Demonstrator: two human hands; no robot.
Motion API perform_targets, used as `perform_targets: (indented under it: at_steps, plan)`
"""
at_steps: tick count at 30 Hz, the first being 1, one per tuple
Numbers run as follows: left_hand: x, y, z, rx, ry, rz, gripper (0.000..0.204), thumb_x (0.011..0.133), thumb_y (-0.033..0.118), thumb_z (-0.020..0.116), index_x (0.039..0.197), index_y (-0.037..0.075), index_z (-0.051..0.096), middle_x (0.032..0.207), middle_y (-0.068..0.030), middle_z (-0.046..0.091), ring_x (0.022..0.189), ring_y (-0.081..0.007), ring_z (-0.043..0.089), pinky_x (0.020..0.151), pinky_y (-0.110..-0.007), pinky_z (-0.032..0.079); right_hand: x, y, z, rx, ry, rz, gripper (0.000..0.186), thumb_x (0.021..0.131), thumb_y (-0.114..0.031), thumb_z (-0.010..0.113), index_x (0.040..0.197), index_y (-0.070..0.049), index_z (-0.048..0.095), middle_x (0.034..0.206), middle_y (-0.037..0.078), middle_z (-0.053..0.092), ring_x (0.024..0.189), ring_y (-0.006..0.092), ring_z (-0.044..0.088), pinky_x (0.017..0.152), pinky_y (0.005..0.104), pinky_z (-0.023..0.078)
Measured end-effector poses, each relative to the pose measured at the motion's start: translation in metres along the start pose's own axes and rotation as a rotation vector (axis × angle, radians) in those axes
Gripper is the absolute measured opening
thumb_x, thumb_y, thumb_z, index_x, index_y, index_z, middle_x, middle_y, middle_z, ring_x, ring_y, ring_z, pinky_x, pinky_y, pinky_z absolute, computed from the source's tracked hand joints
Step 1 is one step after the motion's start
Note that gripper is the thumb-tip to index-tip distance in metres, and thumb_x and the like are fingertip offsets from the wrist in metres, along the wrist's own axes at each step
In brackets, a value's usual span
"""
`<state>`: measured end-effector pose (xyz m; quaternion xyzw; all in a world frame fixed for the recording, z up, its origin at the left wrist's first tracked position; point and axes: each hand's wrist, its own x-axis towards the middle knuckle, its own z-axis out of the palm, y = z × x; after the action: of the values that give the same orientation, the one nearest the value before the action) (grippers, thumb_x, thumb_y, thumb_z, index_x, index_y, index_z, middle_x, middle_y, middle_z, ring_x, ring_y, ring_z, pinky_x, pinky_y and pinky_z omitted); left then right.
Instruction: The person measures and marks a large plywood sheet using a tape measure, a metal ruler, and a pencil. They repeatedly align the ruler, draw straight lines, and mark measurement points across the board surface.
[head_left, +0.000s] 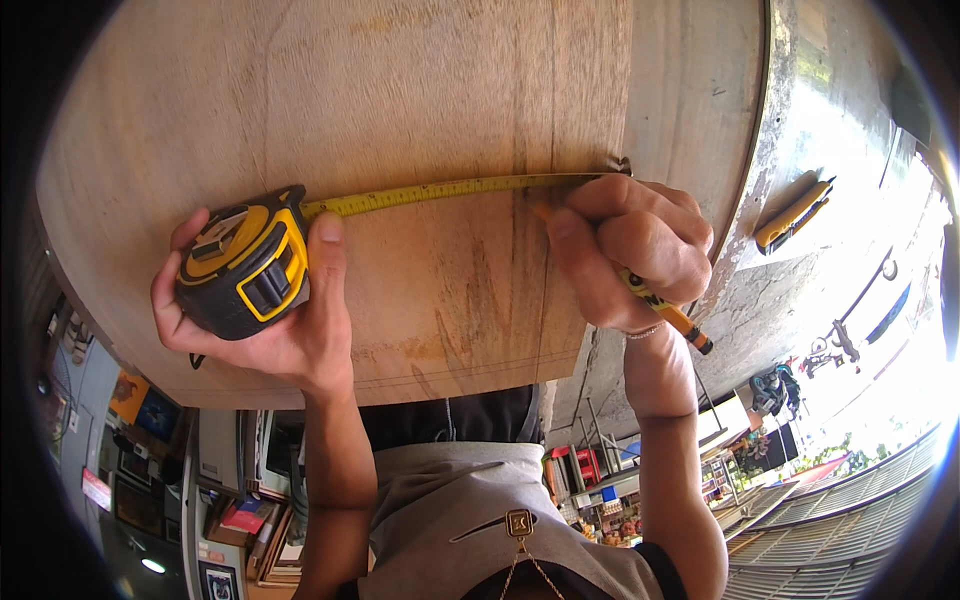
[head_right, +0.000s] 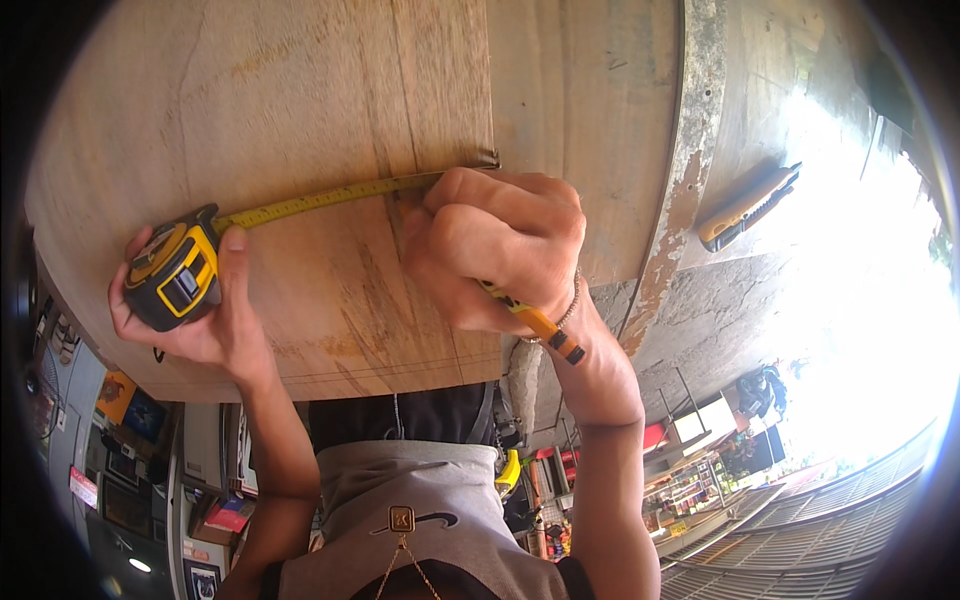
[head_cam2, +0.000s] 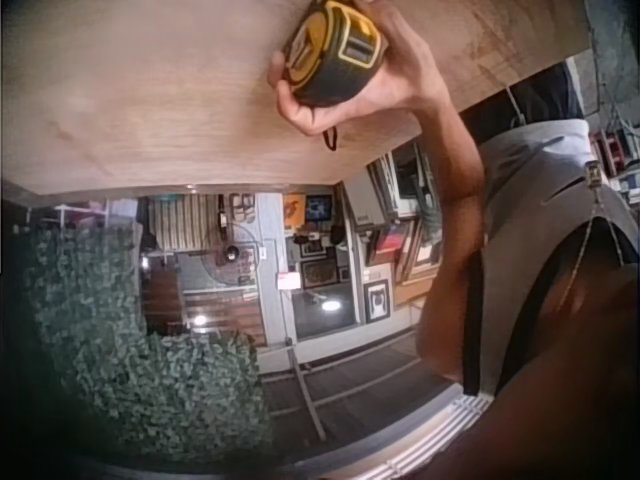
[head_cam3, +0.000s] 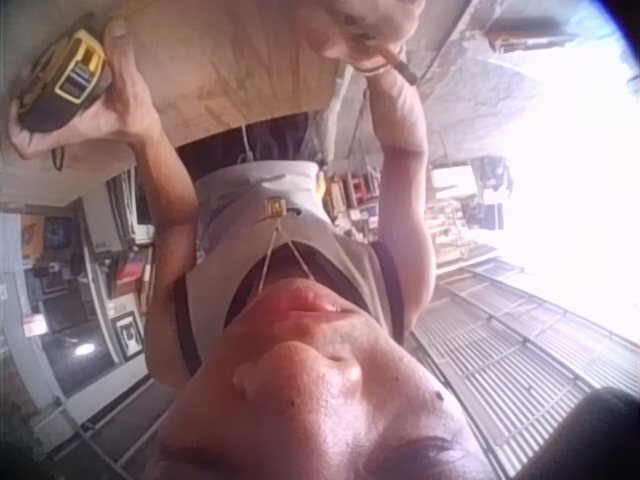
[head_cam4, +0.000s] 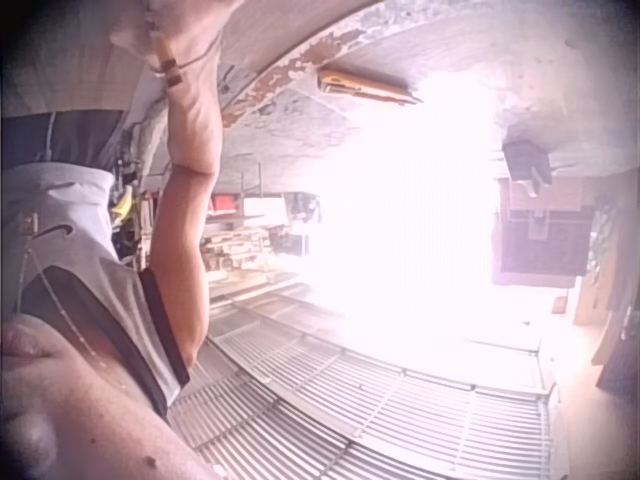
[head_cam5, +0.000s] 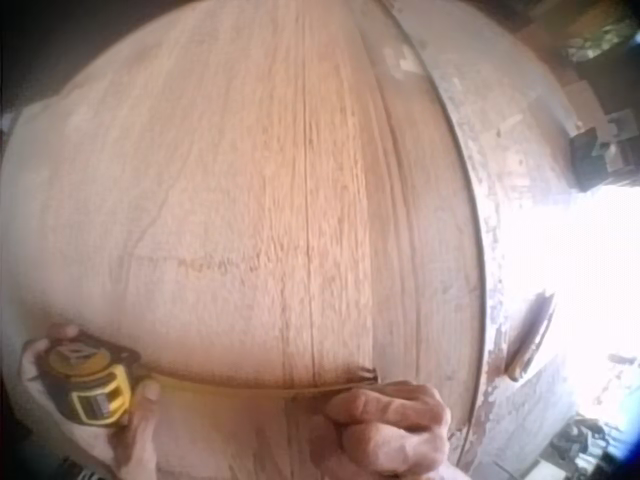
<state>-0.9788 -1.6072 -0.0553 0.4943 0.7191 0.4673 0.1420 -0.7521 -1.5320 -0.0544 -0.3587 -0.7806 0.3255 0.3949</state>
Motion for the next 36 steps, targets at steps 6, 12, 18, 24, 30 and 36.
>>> perform_targets:
  at_steps: [6, 12, 18, 24, 30, 36]
  plan:
    - [-0.001, 0.002, -0.001, 0.0, 0.005, -0.019, 0.087, 0.068, 0.004, 0.087, 0.129, 0.002, 0.025, 0.127, -0.0228, 0.044, 0.11, -0.0266, 0.051, 0.094, -0.035, 0.052, -0.002, -0.001, -0.002, 0.012, -0.024, 0.004, 0.024, 0.064, 0.014, 0.067, 0.072, -0.005, 0.054, 0.064, 0.003, 0.05, 0.049, 0.0153, 0.051, 0.04, 0.0282, 0.04]
    - [0.0, 0.001, -0.002, 0.024, -0.003, -0.001, 0.087, 0.068, 0.004, 0.087, 0.129, 0.002, 0.025, 0.127, -0.0229, 0.044, 0.11, -0.0262, 0.051, 0.093, -0.035, 0.052, 0.001, 0.003, 0.002, 0.002, 0.011, -0.032, 0.031, 0.061, 0.012, 0.064, 0.059, -0.008, 0.039, 0.059, 0.005, 0.05, 0.041, 0.018, 0.047, 0.037, 0.0274, 0.036]
    - [0.001, 0.007, 0.002, -0.029, 0.047, -0.036, 0.086, 0.068, 0.001, 0.085, 0.129, 0.004, 0.025, 0.128, -0.0217, 0.043, 0.109, -0.0259, 0.051, 0.091, -0.034, 0.053, -0.012, -0.006, 0.002, 0.313, 0.357, 0.222, 0.024, 0.075, -0.005, 0.078, 0.069, -0.004, 0.054, 0.071, 0.011, 0.063, 0.049, 0.0163, 0.056, 0.042, 0.0274, 0.041]
    - [-0.006, 0.004, 0.01, -0.155, 0.032, -0.105, 0.082, 0.069, -0.002, 0.082, 0.128, 0.005, 0.026, 0.124, -0.0191, 0.041, 0.104, -0.0242, 0.051, 0.085, -0.033, 0.052, -0.001, -0.009, -0.011, -0.158, 0.167, 0.223, 0.021, 0.073, -0.008, 0.08, 0.076, -0.005, 0.06, 0.099, 0.012, 0.067, 0.087, 0.0271, 0.063, 0.071, 0.0352, 0.051]
    - [0.047, 0.005, 0.022, -0.027, 0.024, 0.109, 0.083, 0.067, 0.008, 0.086, 0.127, 0.004, 0.029, 0.12, -0.0172, 0.043, 0.106, -0.0251, 0.05, 0.086, -0.038, 0.047, 0.034, 0.004, -0.019, -0.276, 0.194, 0.201, 0.019, 0.071, 0.013, 0.064, 0.071, -0.004, 0.054, 0.079, 0.01, 0.064, 0.083, 0.0271, 0.063, 0.071, 0.0365, 0.051]
    - [0.217, 0.015, 0.089, 0.044, 0.143, 0.199, 0.082, 0.064, 0.014, 0.089, 0.124, -0.001, 0.035, 0.107, -0.0158, 0.049, 0.094, -0.0239, 0.055, 0.083, -0.038, 0.047, 0.189, 0.086, -0.017, -0.227, 0.376, 0.132, 0.017, 0.073, 0.011, 0.058, 0.073, -0.005, 0.055, 0.071, 0.007, 0.061, 0.07, 0.0274, 0.058, 0.063, 0.0362, 0.046]
